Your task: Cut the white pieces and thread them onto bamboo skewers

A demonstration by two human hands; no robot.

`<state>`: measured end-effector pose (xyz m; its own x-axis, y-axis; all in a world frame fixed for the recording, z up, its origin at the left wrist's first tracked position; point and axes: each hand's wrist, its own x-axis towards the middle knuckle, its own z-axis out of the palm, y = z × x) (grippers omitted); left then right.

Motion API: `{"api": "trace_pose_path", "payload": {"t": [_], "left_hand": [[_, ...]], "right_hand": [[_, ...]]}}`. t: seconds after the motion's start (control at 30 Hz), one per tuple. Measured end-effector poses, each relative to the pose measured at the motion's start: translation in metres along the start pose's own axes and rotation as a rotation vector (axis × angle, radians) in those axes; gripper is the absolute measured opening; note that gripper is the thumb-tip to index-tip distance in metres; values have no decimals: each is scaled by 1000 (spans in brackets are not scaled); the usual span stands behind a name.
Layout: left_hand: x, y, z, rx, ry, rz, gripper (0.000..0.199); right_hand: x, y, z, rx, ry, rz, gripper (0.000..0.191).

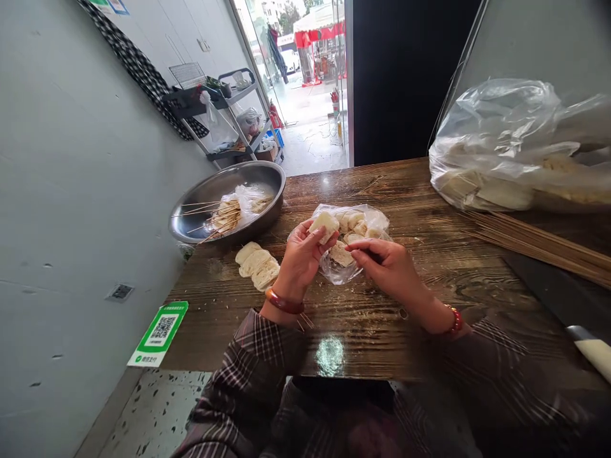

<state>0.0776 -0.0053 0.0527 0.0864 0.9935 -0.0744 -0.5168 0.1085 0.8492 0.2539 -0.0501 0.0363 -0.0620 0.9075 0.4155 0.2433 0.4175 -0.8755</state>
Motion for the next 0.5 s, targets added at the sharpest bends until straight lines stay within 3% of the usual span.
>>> {"api": "trace_pose_path", "payload": {"t": [0.27,0.5], "left_hand": [[-2,5,-8,-55,59,-7,24],[-3,2,-7,-71,-10,13,28]], "right_hand": [[-1,11,5,-83,-36,-80,22],[-3,11,5,-99,-40,-101,23]]}}
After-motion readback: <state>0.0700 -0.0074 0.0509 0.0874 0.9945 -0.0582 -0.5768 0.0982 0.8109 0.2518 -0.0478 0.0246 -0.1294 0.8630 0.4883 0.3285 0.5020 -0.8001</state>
